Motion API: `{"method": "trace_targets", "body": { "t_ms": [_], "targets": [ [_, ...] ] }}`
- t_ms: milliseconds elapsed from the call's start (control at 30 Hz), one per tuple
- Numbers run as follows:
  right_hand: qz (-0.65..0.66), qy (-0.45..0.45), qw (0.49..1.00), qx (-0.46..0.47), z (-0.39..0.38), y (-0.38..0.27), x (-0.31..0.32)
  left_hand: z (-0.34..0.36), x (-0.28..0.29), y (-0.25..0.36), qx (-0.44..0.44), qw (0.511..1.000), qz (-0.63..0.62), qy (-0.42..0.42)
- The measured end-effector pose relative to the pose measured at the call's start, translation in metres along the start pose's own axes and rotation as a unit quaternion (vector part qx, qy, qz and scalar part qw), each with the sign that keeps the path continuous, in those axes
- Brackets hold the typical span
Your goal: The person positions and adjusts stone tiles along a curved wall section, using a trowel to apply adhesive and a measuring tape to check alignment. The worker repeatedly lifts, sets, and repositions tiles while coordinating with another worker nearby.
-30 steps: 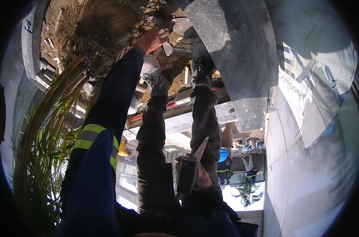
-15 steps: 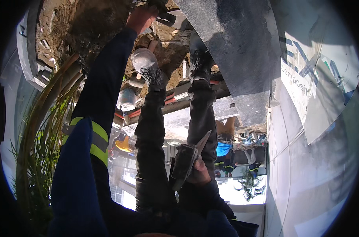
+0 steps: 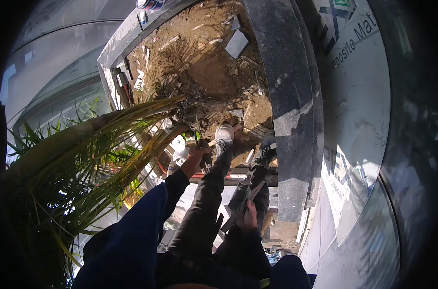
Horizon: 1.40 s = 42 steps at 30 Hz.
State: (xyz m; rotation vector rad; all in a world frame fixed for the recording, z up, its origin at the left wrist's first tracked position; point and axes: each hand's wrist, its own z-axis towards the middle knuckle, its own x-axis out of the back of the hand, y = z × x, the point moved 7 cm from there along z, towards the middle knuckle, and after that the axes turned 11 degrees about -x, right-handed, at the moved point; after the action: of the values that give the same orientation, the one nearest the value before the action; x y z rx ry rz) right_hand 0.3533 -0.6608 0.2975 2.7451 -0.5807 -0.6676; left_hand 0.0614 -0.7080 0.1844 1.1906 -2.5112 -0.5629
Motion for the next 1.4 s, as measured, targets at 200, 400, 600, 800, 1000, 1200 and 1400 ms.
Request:
{"method": "trace_targets", "body": {
  "t_ms": [200,400,600,800,1000,1200,1400],
  "targets": [
    [0.059,-0.142,0.988,0.006,-0.002,-0.073,-0.064,-0.004,-0.048,0.207,-0.093,0.992,-0.085,0.0],
    [0.01,-0.015,0.996,0.086,-0.042,-0.179,-0.086,0.149,0.009,0.341,-0.331,0.881,0.274,0.198],
    [-0.043,0.173,0.975,0.132,-0.053,-0.232,-0.066,0.262,0.028,0.469,-0.403,0.826,0.201,0.339],
    [-0.096,0.206,0.973,0.034,-0.017,-0.234,-0.116,0.397,0.203,0.497,-0.353,0.84,-0.028,0.412],
    [-0.201,0.266,0.942,-0.047,0.053,-0.25,-0.169,0.482,0.221,0.617,-0.342,0.8,0.231,0.436],
    [-0.226,0.193,0.952,-0.08,0.105,-0.255,-0.231,0.54,0.22,0.608,-0.445,0.729,0.345,0.39],
    [-0.239,0.169,0.952,-0.088,0.087,-0.251,-0.248,0.408,0.165,0.573,-0.474,0.711,0.26,0.451]
  ]
}}
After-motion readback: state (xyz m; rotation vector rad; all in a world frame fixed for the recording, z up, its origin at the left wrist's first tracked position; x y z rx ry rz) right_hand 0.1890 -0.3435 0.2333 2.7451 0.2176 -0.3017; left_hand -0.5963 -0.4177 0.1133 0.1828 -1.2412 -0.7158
